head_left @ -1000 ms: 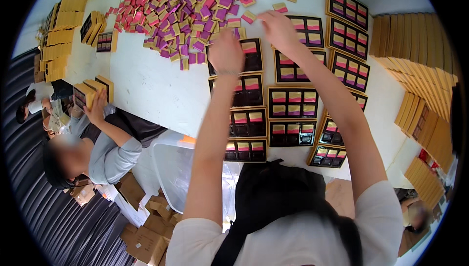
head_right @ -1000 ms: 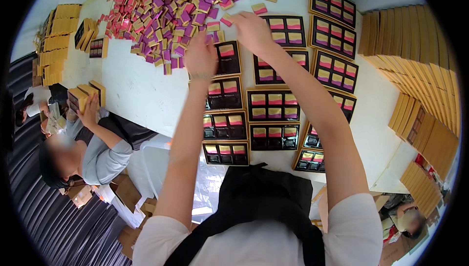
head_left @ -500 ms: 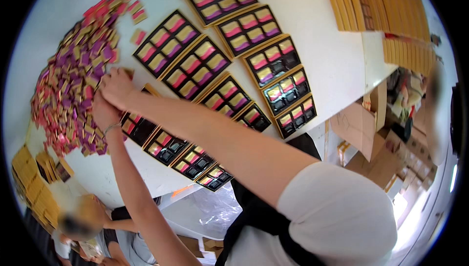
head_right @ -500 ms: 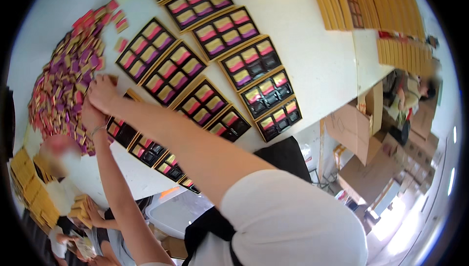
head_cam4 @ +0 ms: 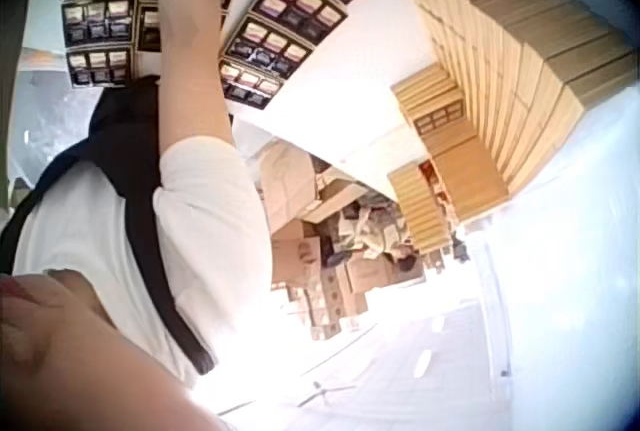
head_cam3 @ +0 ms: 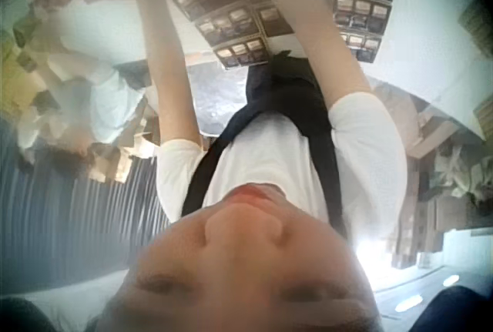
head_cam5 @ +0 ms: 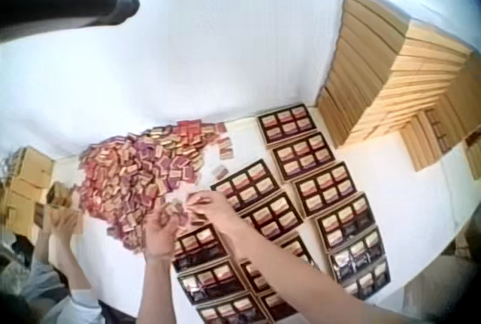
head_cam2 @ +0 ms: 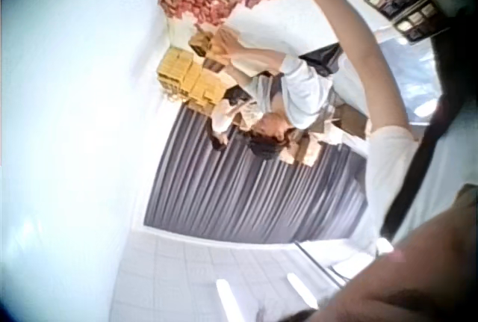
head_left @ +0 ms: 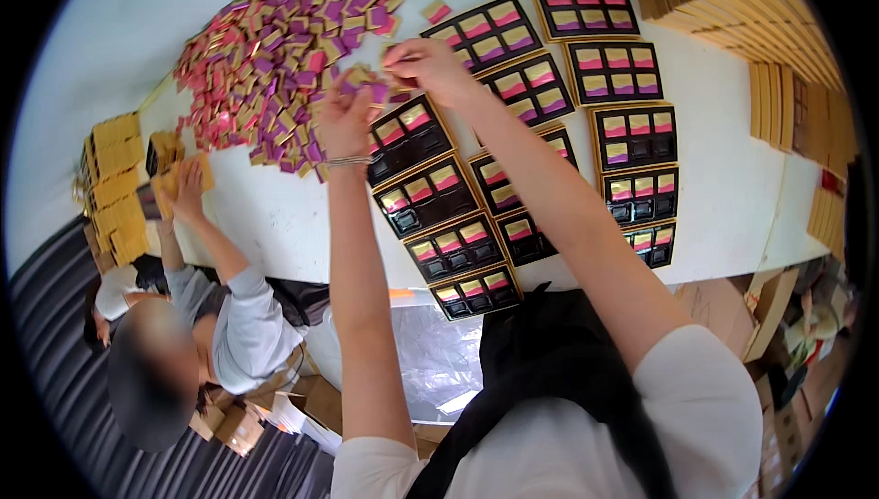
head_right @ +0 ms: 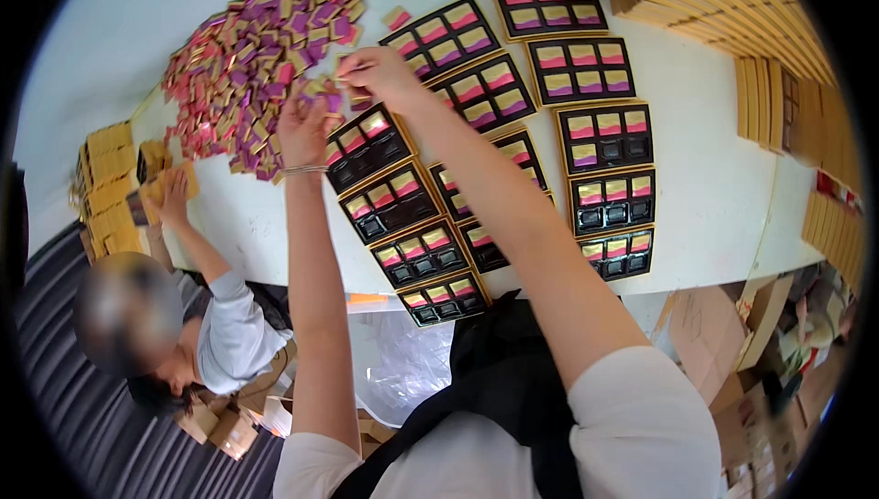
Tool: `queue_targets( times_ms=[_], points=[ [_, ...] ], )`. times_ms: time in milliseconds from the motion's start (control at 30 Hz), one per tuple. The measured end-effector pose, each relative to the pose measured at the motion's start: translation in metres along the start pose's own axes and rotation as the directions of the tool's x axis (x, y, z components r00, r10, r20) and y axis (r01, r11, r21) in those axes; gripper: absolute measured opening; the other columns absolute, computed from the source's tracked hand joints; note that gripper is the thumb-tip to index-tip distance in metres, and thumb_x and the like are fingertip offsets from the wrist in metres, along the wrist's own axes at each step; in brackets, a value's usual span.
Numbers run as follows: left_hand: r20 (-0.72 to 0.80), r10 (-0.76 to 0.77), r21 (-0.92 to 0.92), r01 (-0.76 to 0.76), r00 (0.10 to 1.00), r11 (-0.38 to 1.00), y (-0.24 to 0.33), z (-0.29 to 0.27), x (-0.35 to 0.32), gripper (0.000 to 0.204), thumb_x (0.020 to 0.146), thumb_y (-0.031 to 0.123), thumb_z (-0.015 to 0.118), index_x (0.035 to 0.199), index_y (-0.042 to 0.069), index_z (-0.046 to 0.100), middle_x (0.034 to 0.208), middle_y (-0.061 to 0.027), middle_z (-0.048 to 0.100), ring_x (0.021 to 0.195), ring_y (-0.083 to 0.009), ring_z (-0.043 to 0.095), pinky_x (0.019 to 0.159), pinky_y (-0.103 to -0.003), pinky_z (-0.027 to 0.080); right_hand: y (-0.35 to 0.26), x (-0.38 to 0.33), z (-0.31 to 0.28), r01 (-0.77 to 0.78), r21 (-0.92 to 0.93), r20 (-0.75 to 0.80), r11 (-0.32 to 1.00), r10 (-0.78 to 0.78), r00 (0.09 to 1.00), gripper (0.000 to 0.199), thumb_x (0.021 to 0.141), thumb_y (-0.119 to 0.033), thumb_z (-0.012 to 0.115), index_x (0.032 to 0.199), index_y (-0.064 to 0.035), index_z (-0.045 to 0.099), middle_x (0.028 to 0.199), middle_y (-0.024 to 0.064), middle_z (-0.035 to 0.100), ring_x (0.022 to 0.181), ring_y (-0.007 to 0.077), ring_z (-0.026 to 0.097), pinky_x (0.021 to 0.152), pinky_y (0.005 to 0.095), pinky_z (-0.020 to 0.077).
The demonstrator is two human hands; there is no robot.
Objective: The person places small, colorful rectangular items into the compartments of black trays on a table. They arrange the items by hand, filling the slots in the trays and stacking the completed units. The person also handles a clear plastic bag and uses scissors to cut a small piece of material.
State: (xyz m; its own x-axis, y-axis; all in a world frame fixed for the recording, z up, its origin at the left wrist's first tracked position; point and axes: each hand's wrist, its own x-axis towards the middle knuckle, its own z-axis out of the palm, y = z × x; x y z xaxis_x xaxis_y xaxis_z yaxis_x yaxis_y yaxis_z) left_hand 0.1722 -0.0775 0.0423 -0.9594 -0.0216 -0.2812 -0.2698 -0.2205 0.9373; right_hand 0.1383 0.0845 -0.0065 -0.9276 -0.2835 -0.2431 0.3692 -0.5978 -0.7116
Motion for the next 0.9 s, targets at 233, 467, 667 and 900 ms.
queue_targets(
  times_ms=[233, 467, 667, 900],
  points=[
    [0.212, -0.095, -0.203, 0.139, 0.973, 0.969, 0.015, 0.085, -0.068, 0.037, 0.091, -0.005, 0.052, 0.127, -0.005, 0.042, 0.113, -0.0182, 0.061, 0.103, -0.0274, 0.064, 0.088, -0.038, 0.056, -0.095, -0.114, -0.021, 0.109, -0.167, 0.068, 0.98, -0.099, 0.993, 0.042, 0.089, 0.001, 0.055, 0.13, -0.0096, 0.052, 0.082, 0.002, 0.062, 0.068, 0.0086, 0.056, 0.055, 0.0202, 0.0381],
    [0.384, -0.287, -0.272, 0.404, 0.878, 0.873, -0.033, 0.168, -0.111, 0.026, 0.095, 0.007, 0.054, 0.12, 0.001, 0.055, 0.107, -0.0082, 0.063, 0.097, -0.019, 0.063, 0.09, -0.041, 0.054, -0.151, -0.247, -0.101, -0.059, -0.575, -0.314, 0.816, -0.154, 0.937, 0.019, 0.082, -0.004, 0.067, 0.102, -0.0032, 0.067, 0.082, 0.0028, 0.059, 0.066, 0.008, 0.053, 0.058, 0.0215, 0.0403],
    [0.403, -0.46, -0.088, 0.534, 0.791, 0.841, -0.067, 0.241, -0.146, 0.034, 0.093, 0.01, 0.058, 0.127, 0.012, 0.054, 0.096, -0.0016, 0.062, 0.083, -0.0111, 0.061, 0.071, -0.028, 0.052, -0.175, -0.332, -0.187, -0.127, -0.624, -0.365, 0.771, -0.144, 0.92, 0.025, 0.085, 0.004, 0.057, 0.105, -0.0046, 0.07, 0.091, 0.0043, 0.067, 0.072, 0.0091, 0.053, 0.071, 0.0242, 0.0457],
    [0.34, -0.332, 0.241, 0.26, 0.88, 0.935, -0.123, 0.285, -0.141, 0.038, 0.084, 0.0, 0.061, 0.121, 0.002, 0.056, 0.101, -0.0099, 0.066, 0.085, -0.0156, 0.064, 0.073, -0.028, 0.052, -0.188, -0.321, -0.229, -0.219, -0.835, -0.283, 0.504, -0.054, 0.958, 0.028, 0.08, 0.0, 0.061, 0.107, -0.0048, 0.068, 0.09, 0.0014, 0.067, 0.067, 0.0081, 0.05, 0.066, 0.0234, 0.0453]
  ],
)
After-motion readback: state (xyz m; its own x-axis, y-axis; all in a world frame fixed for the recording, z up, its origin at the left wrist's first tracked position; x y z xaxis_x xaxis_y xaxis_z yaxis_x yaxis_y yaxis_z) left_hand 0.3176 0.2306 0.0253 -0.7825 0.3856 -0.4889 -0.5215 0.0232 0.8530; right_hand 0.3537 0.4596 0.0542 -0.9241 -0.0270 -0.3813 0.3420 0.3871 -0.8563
